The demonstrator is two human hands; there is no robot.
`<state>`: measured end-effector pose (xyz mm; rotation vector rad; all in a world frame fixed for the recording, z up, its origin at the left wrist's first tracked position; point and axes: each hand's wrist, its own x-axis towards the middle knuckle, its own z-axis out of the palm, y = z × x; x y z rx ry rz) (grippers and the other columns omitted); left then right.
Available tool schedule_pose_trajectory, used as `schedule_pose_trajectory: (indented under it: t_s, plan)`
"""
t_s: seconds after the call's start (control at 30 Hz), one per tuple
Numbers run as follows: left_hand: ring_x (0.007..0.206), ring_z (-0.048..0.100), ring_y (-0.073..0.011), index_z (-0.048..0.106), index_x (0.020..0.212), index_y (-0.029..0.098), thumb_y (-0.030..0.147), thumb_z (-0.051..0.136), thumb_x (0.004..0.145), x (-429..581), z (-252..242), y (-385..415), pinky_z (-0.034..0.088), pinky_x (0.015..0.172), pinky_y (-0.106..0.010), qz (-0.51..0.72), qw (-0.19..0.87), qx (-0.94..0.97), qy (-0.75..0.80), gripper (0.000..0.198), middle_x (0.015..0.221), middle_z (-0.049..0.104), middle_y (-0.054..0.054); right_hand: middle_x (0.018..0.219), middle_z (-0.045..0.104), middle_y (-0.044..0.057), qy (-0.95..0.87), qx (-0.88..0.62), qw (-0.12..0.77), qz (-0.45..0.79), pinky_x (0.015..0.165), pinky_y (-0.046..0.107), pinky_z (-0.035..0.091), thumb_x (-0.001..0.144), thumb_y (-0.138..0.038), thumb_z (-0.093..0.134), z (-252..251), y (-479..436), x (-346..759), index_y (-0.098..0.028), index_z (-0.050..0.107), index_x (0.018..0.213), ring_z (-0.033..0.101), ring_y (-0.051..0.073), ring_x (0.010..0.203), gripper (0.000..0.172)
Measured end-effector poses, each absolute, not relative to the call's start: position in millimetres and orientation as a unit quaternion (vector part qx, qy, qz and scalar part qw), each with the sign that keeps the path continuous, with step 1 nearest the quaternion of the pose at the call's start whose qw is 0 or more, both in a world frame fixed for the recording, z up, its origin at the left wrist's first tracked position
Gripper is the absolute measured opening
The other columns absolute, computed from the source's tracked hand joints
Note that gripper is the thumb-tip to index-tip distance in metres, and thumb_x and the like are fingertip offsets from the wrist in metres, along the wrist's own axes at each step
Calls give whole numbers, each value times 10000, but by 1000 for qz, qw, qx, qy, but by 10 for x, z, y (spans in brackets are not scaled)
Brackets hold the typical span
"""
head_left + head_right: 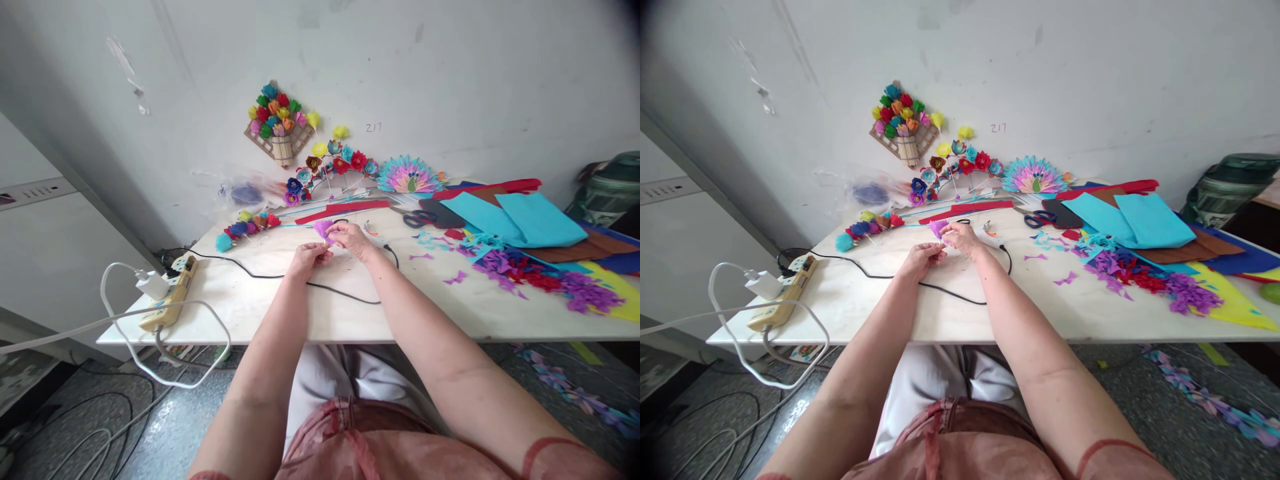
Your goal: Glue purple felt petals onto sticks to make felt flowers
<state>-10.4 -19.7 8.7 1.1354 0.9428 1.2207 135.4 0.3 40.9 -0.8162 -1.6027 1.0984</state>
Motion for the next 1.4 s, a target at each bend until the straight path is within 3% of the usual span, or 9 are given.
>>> schedule_pose_trajectory:
  t_s: [0.67,0.97,1.4]
  plan:
    - [483,493,-78,635,713,90,376,776,506,-100,70,-190,365,477,-221,521,570,488,407,380,592,617,-47,469,499,-48,-661,-331,513,437,486,227,359,606,-189,530,380,36,1327,-132,616,782,448,88,463,204]
    - [479,496,-82,629,693,96,361,794,470,-72,87,-204,369,471,-218,522,565,485,416,383,572,611,-45,671,633,18,-654,-312,556,407,619,255,455,624,-211,555,361,67,1298,-143,623,787,581,130,633,189]
    - [476,500,-79,635,705,87,352,774,522,-98,52,-177,370,465,-211,510,572,498,406,351,594,623,-62,785,647,34,-625,-297,572,441,433,205,354,626,-236,551,435,35,1325,-139,612,864,449,62,460,264]
